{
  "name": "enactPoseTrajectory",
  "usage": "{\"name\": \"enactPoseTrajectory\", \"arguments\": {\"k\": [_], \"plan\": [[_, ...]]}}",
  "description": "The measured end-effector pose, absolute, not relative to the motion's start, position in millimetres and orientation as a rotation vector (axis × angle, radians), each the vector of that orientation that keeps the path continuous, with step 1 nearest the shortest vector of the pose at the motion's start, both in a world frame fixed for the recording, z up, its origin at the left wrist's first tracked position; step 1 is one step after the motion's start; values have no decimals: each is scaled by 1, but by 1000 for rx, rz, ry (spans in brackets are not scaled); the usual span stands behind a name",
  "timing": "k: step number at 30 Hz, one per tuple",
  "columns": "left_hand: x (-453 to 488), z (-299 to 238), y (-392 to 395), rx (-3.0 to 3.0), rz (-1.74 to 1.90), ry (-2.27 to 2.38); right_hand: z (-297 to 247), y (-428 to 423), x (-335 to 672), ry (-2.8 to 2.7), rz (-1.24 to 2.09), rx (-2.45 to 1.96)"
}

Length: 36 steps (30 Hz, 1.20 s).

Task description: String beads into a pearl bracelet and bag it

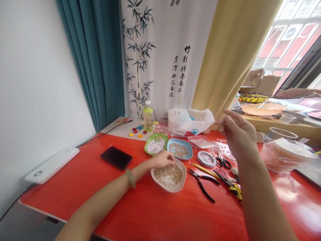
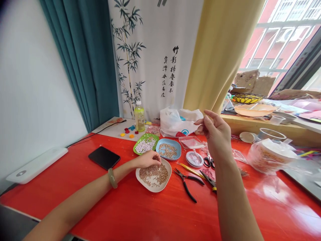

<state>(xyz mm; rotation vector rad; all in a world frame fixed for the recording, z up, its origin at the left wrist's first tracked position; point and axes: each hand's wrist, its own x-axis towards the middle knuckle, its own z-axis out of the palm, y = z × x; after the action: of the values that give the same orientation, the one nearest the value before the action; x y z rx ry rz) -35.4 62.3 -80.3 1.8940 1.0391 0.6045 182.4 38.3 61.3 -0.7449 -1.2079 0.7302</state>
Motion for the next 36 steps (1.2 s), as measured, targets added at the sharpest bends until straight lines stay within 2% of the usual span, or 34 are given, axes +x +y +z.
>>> {"name": "enactPoseTrajectory", "arguments": {"k": [9, 18, 30, 36], "plan": [[-45, -50, 60, 1543, 762, 896, 62, 34, 183, -1189, 670, -811], [-52, -15, 52, 903, 1050, 653, 65, 20, 161, -1383, 642, -1054], [-54, 18, 30, 836, 1186, 433, 55, -6, 114, -1695, 1129, -886], [-52, 21, 24, 906, 1181, 384, 48, -9, 99, -1682, 1171, -862]]}}
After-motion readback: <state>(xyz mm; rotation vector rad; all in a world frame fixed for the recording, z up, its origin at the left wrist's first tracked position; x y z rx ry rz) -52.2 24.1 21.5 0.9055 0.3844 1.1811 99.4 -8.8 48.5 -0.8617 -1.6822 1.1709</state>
